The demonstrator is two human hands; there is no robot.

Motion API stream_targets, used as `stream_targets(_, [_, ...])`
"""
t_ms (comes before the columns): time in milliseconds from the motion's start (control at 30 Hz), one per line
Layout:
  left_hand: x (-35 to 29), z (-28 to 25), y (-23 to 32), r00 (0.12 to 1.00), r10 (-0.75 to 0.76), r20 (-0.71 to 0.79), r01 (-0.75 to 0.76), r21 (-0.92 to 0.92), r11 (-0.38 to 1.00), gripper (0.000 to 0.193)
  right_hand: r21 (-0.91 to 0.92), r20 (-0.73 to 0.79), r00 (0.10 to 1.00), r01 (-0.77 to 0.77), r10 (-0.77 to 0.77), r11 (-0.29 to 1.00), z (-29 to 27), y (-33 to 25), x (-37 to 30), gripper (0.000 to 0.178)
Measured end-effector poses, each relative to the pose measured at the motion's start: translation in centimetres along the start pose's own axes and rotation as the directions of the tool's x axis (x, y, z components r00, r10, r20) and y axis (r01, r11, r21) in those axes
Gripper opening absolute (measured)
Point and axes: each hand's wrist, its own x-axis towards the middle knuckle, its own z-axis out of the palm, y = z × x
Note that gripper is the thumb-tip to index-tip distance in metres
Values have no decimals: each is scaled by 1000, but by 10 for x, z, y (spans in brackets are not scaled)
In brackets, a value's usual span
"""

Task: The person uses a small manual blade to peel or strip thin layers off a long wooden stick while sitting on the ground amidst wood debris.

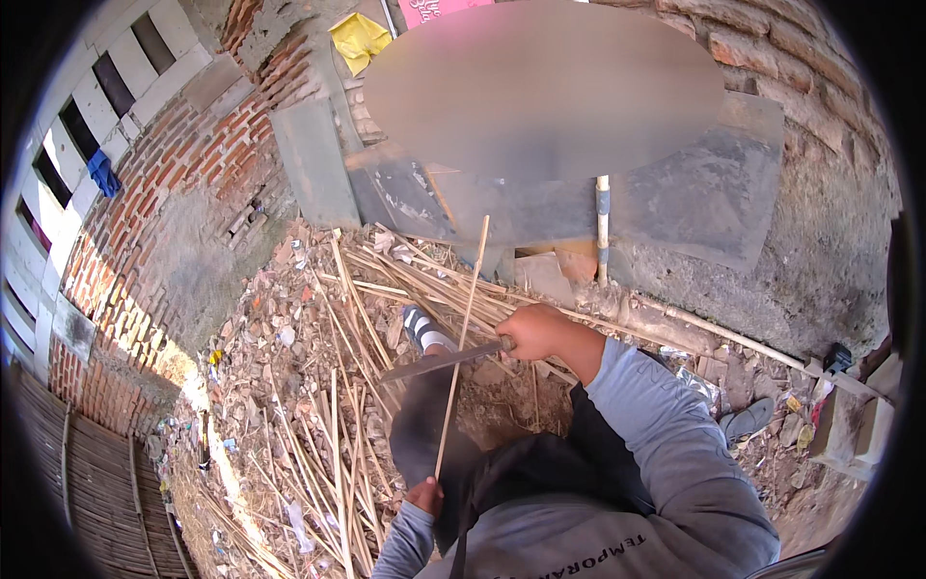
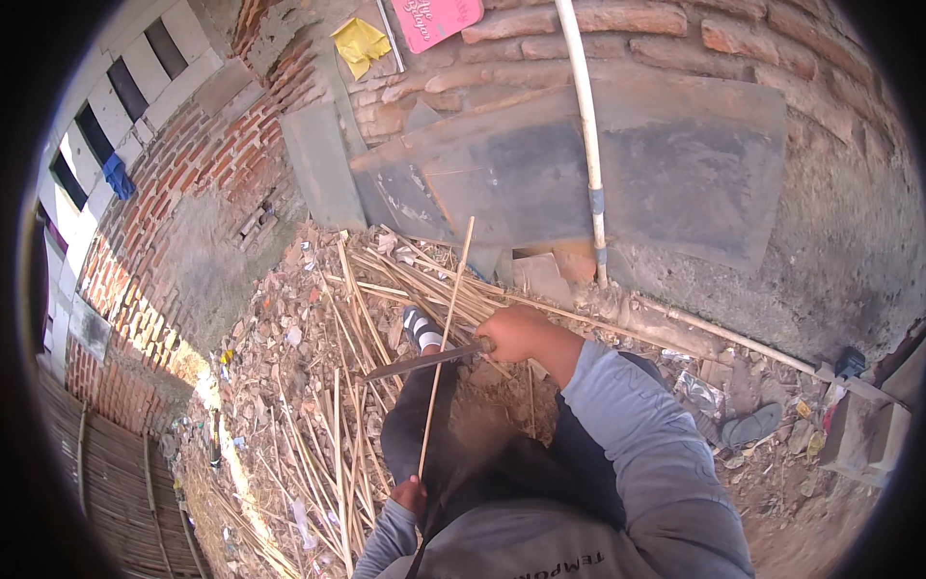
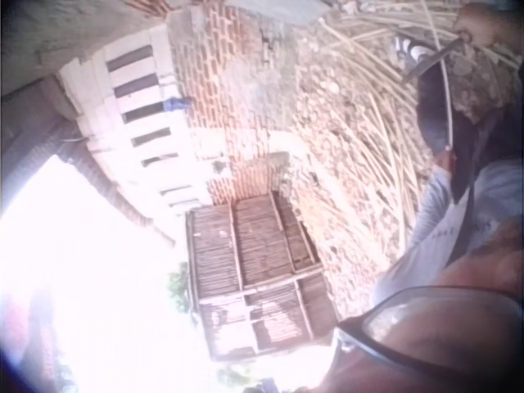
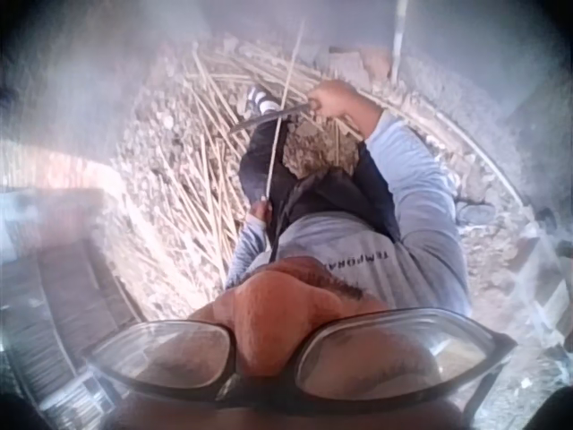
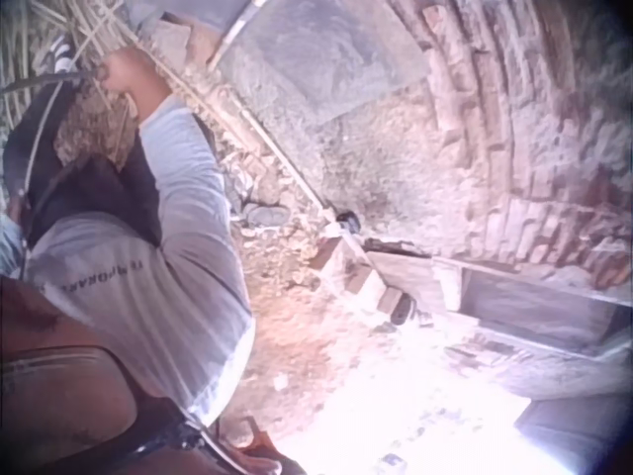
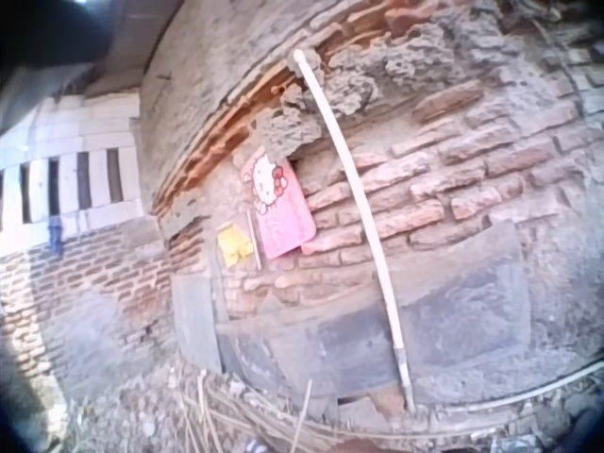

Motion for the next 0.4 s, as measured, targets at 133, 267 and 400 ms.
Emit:
stream_targets(133, [-6, 3, 5, 998, 58, -19, -57, 58, 997, 49, -14, 37, 996, 82, -82, 997, -1, -12, -4, 30])
stream_targets(267, [-4, 1, -9, 989, 142, -35, -138, 100, 985, 50, 61, 84, 990, 105, -110, 993, 5, -8, -2, 32])
stream_targets(400, [-10, 7, 1, 990, 139, -25, -137, 75, 988, 50, 113, -21, 999, 43, -41, 993, 14, 22, 9, 40])
